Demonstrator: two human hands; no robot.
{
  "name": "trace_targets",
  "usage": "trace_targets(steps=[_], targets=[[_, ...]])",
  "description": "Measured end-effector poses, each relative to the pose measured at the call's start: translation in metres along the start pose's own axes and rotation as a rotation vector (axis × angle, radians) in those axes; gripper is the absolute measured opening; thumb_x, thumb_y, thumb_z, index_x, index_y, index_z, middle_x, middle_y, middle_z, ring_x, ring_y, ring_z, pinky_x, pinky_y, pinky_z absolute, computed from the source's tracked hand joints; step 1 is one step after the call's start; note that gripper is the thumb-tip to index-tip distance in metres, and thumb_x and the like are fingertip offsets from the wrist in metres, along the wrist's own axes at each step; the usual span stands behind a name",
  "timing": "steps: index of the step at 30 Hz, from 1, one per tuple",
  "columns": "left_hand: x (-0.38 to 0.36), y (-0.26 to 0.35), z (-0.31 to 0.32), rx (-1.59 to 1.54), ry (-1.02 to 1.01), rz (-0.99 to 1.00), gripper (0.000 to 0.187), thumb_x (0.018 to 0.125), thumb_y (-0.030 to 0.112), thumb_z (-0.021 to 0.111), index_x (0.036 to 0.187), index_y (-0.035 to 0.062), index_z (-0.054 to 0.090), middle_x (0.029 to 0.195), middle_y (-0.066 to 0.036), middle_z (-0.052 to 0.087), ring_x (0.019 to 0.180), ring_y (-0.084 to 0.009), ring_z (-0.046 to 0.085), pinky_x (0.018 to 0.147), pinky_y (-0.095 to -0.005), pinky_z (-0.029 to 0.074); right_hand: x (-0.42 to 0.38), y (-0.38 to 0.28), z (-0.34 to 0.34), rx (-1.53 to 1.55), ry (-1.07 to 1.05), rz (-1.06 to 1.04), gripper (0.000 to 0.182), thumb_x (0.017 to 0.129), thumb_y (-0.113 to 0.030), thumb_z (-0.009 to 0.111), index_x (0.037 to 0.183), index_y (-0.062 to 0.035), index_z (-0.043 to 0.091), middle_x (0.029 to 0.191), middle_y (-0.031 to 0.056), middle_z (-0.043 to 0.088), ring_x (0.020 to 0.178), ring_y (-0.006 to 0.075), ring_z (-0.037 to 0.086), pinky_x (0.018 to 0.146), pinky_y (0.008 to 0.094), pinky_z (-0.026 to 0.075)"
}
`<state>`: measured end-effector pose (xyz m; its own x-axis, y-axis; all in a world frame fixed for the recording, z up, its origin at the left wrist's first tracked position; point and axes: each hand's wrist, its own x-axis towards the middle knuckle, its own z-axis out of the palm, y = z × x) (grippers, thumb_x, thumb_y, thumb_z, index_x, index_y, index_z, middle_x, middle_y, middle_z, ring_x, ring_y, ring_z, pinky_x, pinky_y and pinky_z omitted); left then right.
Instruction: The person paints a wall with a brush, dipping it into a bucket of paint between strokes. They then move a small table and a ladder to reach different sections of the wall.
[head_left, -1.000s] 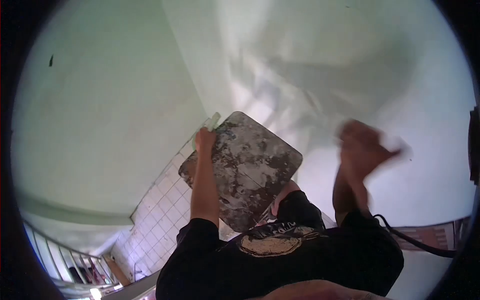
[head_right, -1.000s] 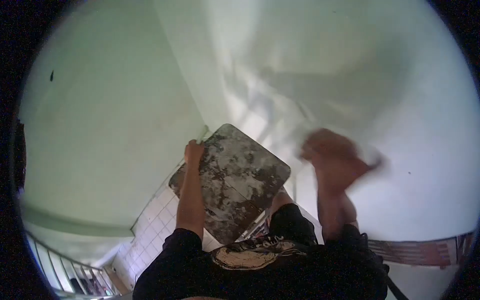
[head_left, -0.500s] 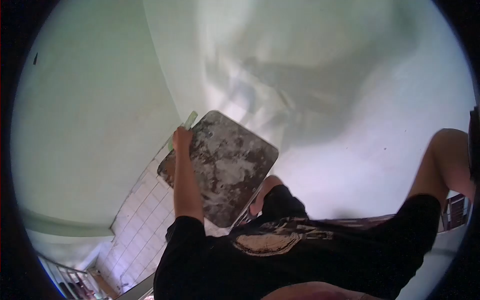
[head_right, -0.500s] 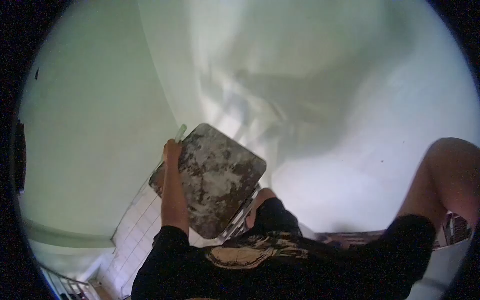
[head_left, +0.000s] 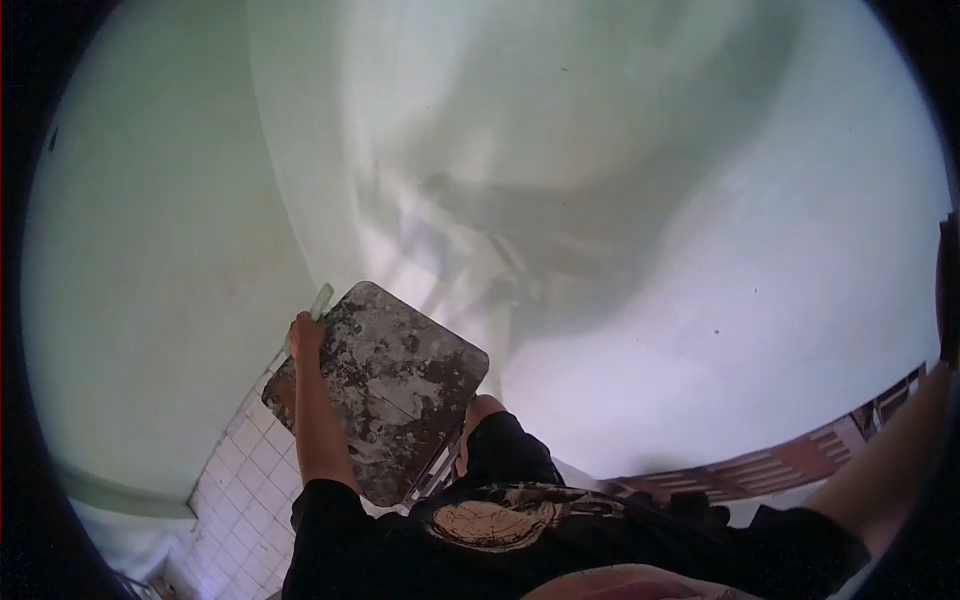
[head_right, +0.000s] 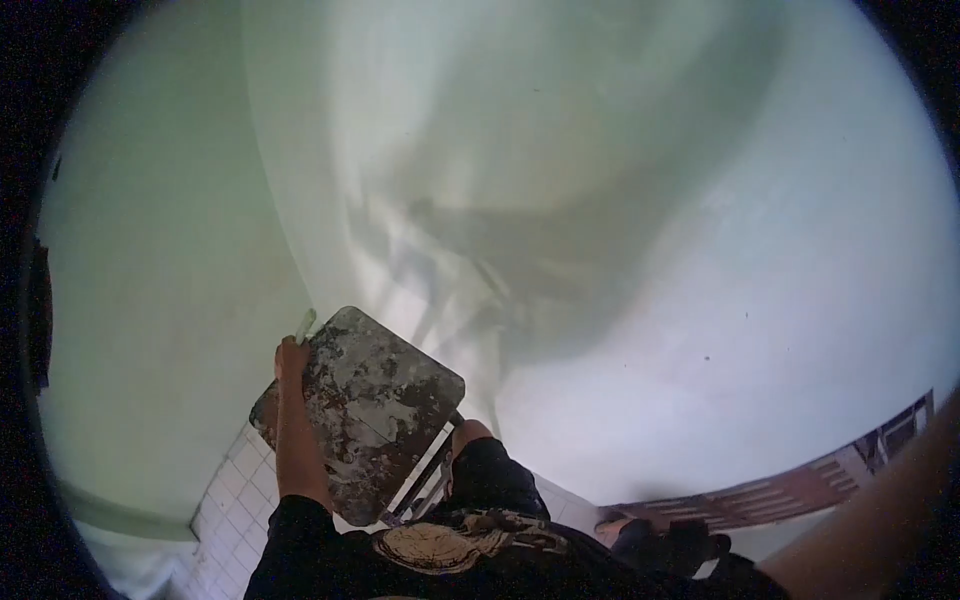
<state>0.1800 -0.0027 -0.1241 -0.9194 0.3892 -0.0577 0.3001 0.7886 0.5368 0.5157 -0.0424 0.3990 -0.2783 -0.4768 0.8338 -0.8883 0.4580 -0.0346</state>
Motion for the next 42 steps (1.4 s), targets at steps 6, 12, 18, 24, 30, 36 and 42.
trace_targets(steps=[6, 12, 18, 24, 30, 36, 42], targets=[[0.001, 0.002, -0.001, 0.037, -0.017, 0.006, 0.038, 0.076, 0.035, 0.06, 0.101, 0.0062, 0.062, 0.099, -0.017, 0.063, 0.093, -0.0339, 0.06, 0.078, -0.0449, 0.048, -0.071, -0.074, -0.107, 0.035, 0.07, 0.026, 0.026, 0.092, -0.026, 0.042, 0.089, -0.0066, 0.059, 0.089, 0.0073, 0.062, 0.082, 0.0188, 0.058, 0.072, 0.0305, 0.047], [0.012, -0.014, 0.021, 0.079, 0.117, 0.086, 0.035, 0.076, 0.032, 0.06, 0.095, 0.003, 0.061, 0.091, -0.019, 0.063, 0.088, -0.0365, 0.06, 0.073, -0.0462, 0.049, -0.117, -0.107, -0.193, 0.031, 0.158, 0.093, 0.032, 0.093, -0.031, 0.037, 0.095, -0.0072, 0.059, 0.095, 0.0092, 0.062, 0.089, 0.0225, 0.058, 0.078, 0.0349, 0.047], [0.018, -0.023, 0.027, 0.048, 0.148, 0.159, 0.03, 0.076, 0.026, 0.058, 0.09, -0.0009, 0.058, 0.091, -0.022, 0.061, 0.089, -0.039, 0.059, 0.076, -0.0471, 0.047, -0.348, 0.03, -0.073, -0.087, 0.779, 0.894, 0.027, 0.092, -0.026, 0.044, 0.089, -0.0019, 0.056, 0.078, 0.0102, 0.057, 0.076, 0.0205, 0.055, 0.07, 0.0344, 0.044], [0.022, -0.022, 0.032, -0.007, 0.159, 0.066, 0.028, 0.075, 0.025, 0.06, 0.088, 0.001, 0.059, 0.091, -0.021, 0.062, 0.086, -0.0388, 0.06, 0.075, -0.0471, 0.048, -0.496, 0.095, 0.145, -0.65, 0.502, 1.356, 0.03, 0.079, -0.029, 0.064, 0.098, -0.0073, 0.061, 0.093, 0.0142, 0.059, 0.089, 0.0273, 0.057, 0.077, 0.0393, 0.046], [0.022, -0.025, 0.034, 0.04, 0.138, 0.128, 0.029, 0.077, 0.027, 0.06, 0.09, 0.0005, 0.058, 0.087, -0.02, 0.061, 0.084, -0.0376, 0.06, 0.072, -0.0474, 0.048, -0.5, 0.082, 0.187, -0.939, 0.034, 1.46, 0.05, 0.083, -0.043, 0.053, 0.116, -0.006, 0.052, 0.116, 0.0203, 0.052, 0.108, 0.0368, 0.049, 0.091, 0.0432, 0.04], [0.032, -0.031, 0.039, 0.029, 0.145, 0.153, 0.033, 0.079, 0.028, 0.058, 0.091, -0.0021, 0.057, 0.086, -0.021, 0.061, 0.083, -0.0392, 0.059, 0.072, -0.0487, 0.048, -0.491, 0.082, 0.183, -0.863, -0.034, 1.564, 0.048, 0.082, -0.042, 0.052, 0.113, -0.0051, 0.053, 0.119, 0.0215, 0.05, 0.109, 0.0362, 0.048, 0.091, 0.0441, 0.04], [0.013, -0.01, 0.013, 0.042, 0.104, 0.141, 0.039, 0.079, 0.033, 0.052, 0.091, -0.0044, 0.059, 0.09, -0.025, 0.062, 0.085, -0.0414, 0.06, 0.074, -0.0489, 0.048, -0.483, 0.081, 0.178, -0.787, 0.018, 1.631, 0.048, 0.078, -0.041, 0.056, 0.111, -0.0061, 0.055, 0.117, 0.0198, 0.051, 0.109, 0.0347, 0.048, 0.093, 0.0433, 0.037]])
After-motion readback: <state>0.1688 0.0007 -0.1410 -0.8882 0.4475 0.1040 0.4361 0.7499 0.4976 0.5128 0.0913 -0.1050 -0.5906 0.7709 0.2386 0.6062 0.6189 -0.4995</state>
